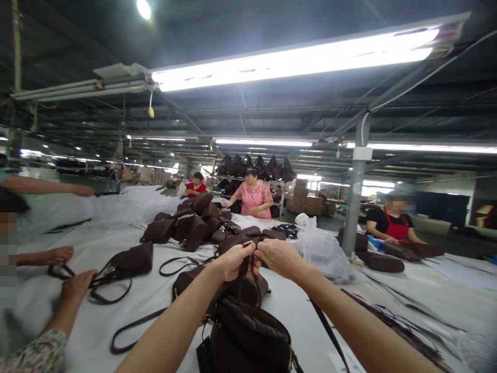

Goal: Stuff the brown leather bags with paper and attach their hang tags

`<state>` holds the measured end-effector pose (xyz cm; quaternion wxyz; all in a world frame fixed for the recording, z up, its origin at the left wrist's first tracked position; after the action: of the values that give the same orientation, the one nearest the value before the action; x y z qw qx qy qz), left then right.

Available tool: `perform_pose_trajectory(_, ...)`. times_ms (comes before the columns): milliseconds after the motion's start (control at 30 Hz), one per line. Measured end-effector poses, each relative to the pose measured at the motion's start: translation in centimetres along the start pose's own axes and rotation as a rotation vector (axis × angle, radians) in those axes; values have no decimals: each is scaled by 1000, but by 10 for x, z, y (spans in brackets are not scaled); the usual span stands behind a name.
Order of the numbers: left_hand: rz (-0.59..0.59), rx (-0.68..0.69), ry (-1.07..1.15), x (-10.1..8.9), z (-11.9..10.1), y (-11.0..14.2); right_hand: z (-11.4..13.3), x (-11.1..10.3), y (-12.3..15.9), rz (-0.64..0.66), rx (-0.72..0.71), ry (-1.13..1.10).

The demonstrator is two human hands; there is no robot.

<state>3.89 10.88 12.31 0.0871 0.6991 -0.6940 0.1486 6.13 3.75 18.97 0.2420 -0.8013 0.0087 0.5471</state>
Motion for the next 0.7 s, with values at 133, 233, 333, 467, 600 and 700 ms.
perform_pose_trajectory(133, -121, 104, -290, -22, -6, 11, -11, 4, 4, 9, -56, -118)
perform_pose_trajectory(233, -374, 226, -409, -60, -20, 24, -39, 11, 18, -8, -51, -127)
perform_pose_trajectory(333, -453, 276, -98, -75, -15, 27, -52, 14, 28, -79, 11, -72)
perform_pose_trajectory(467, -354, 279, 313, -51, 8, 8, -12, 21, 26, -66, -30, -21)
perform_pose_trajectory(600, -302, 271, 467, -35, 26, -10, 33, 32, 19, 62, -64, 5)
perform_pose_trajectory(700, -353, 282, 526, -54, 21, -7, 30, 40, 24, 100, -51, -144)
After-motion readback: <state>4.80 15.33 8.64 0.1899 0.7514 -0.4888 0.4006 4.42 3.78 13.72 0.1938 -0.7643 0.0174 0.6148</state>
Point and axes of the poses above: each hand's wrist, its own y-axis away from the middle knuckle, its own x-axis out of the palm, z = x × y, the point moved 8 cm from there along -y, towards the middle knuckle, and after that the axes turned 3 degrees about y, right-handed, at the moved point
